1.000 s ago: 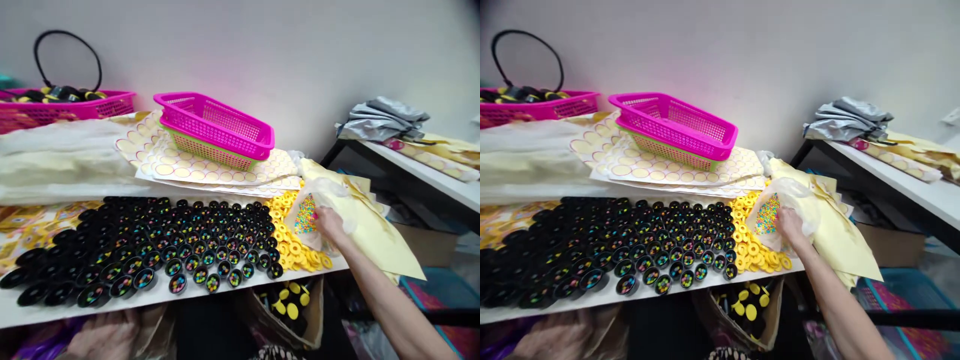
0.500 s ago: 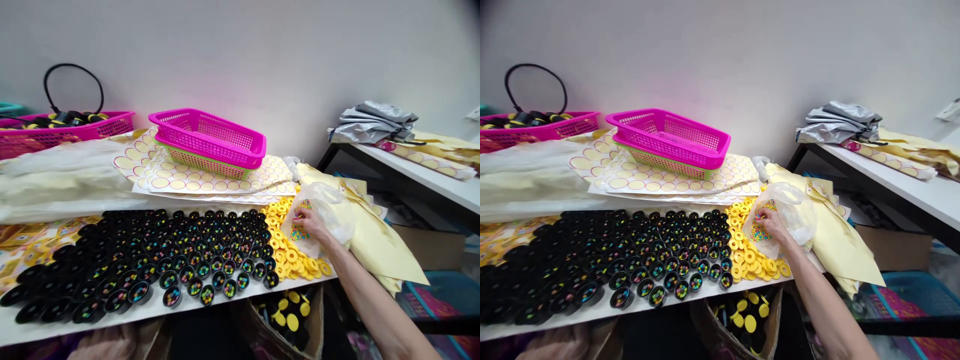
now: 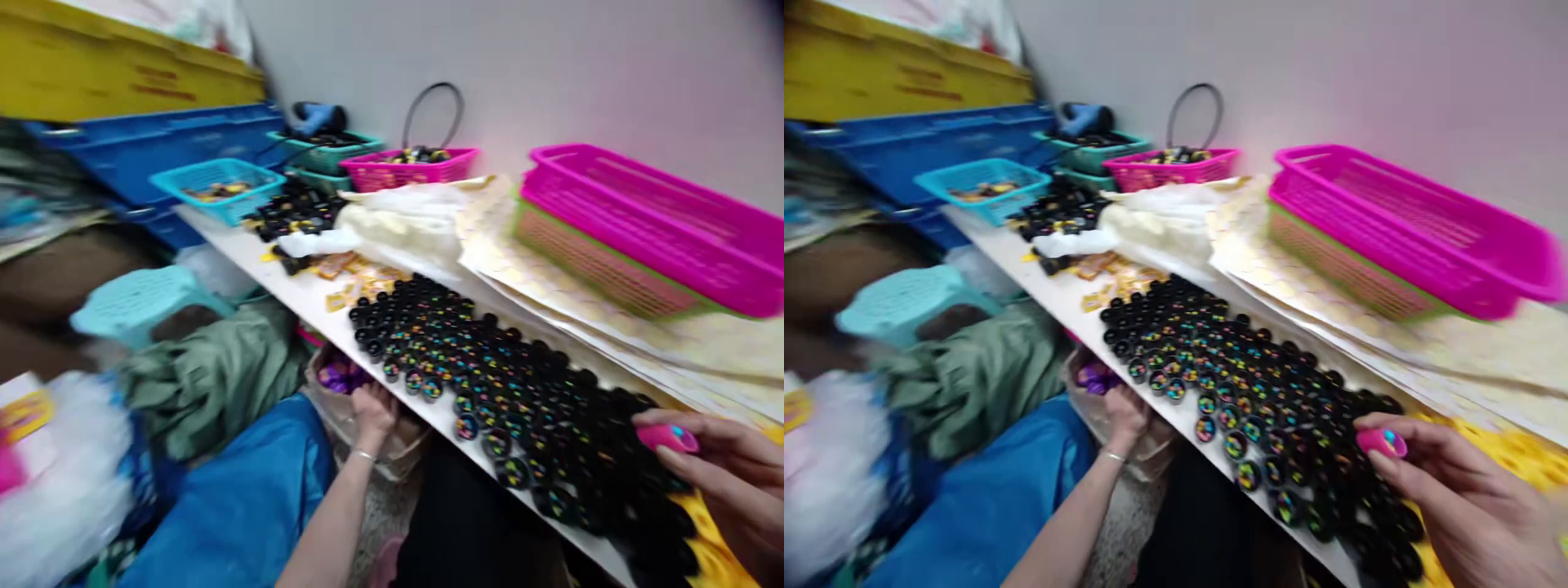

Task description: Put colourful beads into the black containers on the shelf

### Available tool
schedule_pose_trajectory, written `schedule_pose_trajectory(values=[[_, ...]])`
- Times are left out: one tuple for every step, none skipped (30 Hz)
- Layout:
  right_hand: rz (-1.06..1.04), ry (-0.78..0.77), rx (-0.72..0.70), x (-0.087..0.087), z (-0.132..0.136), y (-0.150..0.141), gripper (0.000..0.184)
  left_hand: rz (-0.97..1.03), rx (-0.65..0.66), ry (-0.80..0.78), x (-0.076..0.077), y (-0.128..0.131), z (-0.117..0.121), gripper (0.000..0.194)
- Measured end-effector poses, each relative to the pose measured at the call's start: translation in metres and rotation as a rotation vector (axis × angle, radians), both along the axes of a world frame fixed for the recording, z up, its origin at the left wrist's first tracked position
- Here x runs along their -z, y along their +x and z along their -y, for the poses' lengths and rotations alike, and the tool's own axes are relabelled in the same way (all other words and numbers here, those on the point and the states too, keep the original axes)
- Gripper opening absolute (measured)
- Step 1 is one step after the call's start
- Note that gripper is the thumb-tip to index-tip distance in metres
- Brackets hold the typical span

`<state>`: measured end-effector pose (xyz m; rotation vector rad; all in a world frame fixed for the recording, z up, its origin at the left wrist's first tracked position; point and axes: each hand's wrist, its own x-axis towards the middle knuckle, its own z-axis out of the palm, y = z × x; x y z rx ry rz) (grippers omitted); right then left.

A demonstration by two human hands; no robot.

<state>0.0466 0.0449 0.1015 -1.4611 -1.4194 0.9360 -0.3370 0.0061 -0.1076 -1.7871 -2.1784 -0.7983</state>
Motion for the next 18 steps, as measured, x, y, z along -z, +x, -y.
schedule_pose_trajectory(values=[[-0.037, -0.029, -0.112, -0.002, -0.007, -0.028, 0.025, -0.028, -0.024, 0.002, 0.009, -0.003, 0.001, 0.019], [-0.064, -0.072, -0.226, -0.005, -0.014, -0.058, 0.027, -0.047, -0.041, 0.006, 0.016, -0.004, 0.001, 0.015], [-0.069, -0.121, -0.339, -0.007, -0.019, -0.089, 0.029, -0.059, -0.051, 0.015, 0.021, -0.004, 0.002, 0.012], [-0.073, -0.148, -0.439, -0.009, -0.024, -0.118, 0.028, -0.063, -0.057, 0.027, 0.023, -0.003, 0.003, 0.011], [-0.076, -0.160, -0.524, -0.009, -0.030, -0.146, 0.027, -0.063, -0.059, 0.039, 0.024, -0.002, 0.004, 0.010], [-0.076, -0.162, -0.596, -0.008, -0.036, -0.171, 0.025, -0.061, -0.055, 0.050, 0.024, 0.000, 0.005, 0.011], [-0.069, -0.152, -0.656, -0.005, -0.043, -0.192, 0.022, -0.058, -0.047, 0.061, 0.023, 0.001, 0.006, 0.011], [-0.053, -0.131, -0.702, -0.001, -0.050, -0.210, 0.019, -0.055, -0.040, 0.071, 0.022, 0.002, 0.006, 0.011], [-0.026, -0.099, -0.737, 0.003, -0.058, -0.225, 0.016, -0.051, -0.035, 0.079, 0.021, 0.002, 0.007, 0.011], [0.011, -0.053, -0.760, 0.008, -0.064, -0.237, 0.012, -0.049, -0.031, 0.086, 0.020, 0.001, 0.007, 0.010], [0.057, -0.003, -0.779, 0.012, -0.070, -0.246, 0.009, -0.047, -0.029, 0.092, 0.019, 0.001, 0.007, 0.010], [0.107, 0.049, -0.795, 0.016, -0.075, -0.254, 0.006, -0.044, -0.027, 0.096, 0.019, 0.001, 0.006, 0.010], [0.157, 0.098, -0.813, 0.020, -0.079, -0.259, 0.005, -0.041, -0.026, 0.099, 0.019, 0.000, 0.006, 0.010], [0.205, 0.143, -0.836, 0.022, -0.082, -0.264, 0.004, -0.038, -0.024, 0.101, 0.020, 0.000, 0.006, 0.010], [0.248, 0.180, -0.862, 0.025, -0.085, -0.268, 0.005, -0.035, -0.024, 0.104, 0.020, 0.000, 0.006, 0.010], [0.287, 0.210, -0.887, 0.026, -0.088, -0.271, 0.007, -0.031, -0.025, 0.107, 0.020, 0.000, 0.006, 0.010], [0.320, 0.235, -0.908, 0.028, -0.090, -0.274, 0.008, -0.027, -0.027, 0.109, 0.021, 0.000, 0.007, 0.010], [0.350, 0.257, -0.920, 0.029, -0.092, -0.276, 0.009, -0.024, -0.028, 0.110, 0.021, 0.000, 0.007, 0.011]])
